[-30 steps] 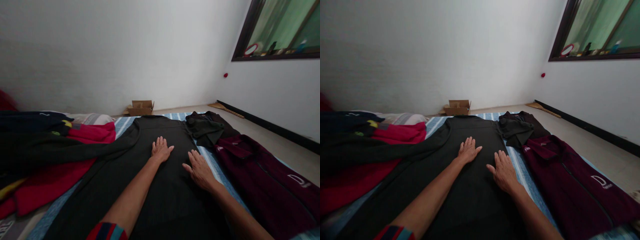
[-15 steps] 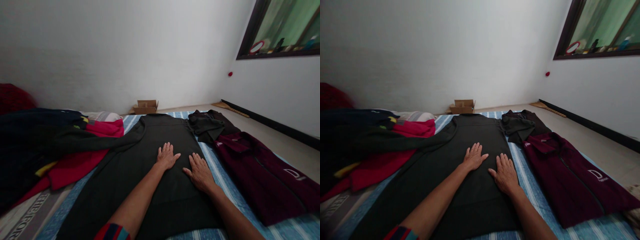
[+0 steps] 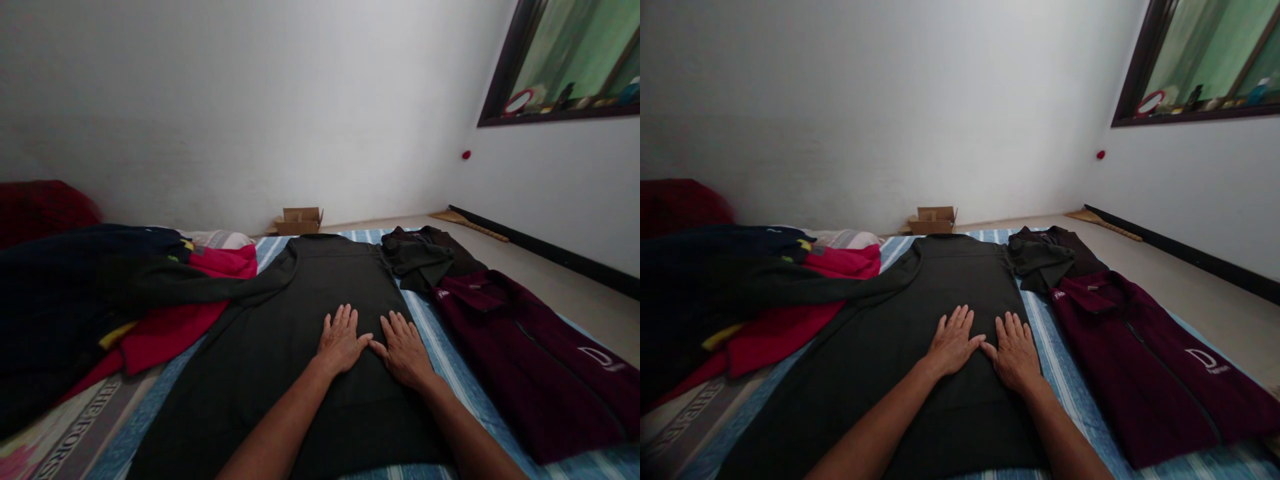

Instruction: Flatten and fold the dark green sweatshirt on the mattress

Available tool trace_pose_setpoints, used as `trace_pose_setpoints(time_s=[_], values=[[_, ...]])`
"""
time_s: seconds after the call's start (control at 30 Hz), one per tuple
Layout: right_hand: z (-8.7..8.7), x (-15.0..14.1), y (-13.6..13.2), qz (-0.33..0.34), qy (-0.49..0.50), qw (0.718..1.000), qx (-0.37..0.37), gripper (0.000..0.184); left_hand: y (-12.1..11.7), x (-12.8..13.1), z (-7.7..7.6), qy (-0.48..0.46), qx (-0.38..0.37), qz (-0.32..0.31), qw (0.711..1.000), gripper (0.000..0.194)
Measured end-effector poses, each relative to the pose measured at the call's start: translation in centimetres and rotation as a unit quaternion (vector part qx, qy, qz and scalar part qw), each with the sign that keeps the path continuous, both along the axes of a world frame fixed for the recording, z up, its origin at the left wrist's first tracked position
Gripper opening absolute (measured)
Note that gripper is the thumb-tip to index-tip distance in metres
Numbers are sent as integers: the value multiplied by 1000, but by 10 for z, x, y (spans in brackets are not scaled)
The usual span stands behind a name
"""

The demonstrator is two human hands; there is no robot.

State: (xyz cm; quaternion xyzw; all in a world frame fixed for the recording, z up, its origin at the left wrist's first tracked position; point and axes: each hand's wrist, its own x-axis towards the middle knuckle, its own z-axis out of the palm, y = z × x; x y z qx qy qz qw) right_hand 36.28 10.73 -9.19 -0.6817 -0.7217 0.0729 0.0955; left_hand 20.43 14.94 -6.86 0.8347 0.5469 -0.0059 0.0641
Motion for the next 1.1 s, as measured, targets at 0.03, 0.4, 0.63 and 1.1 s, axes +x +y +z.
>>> trace_pose_setpoints(time_s=[0.03,0.4,0.63,1.1], values=[[0,0,0,-1,0,1000,0,75,0,0,1,0,0,0,1000,74],[0,2,0,-8,1,1000,-15,76,2,-3,-10,-11,31,-9,999,74],[-1,16,-4,-39,-19,999,-28,76,3,-3,-14,-14,33,-7,999,74],[-1,68,9,20,88,995,-44,57,1,-3,-8,-18,20,-6,1000,75]])
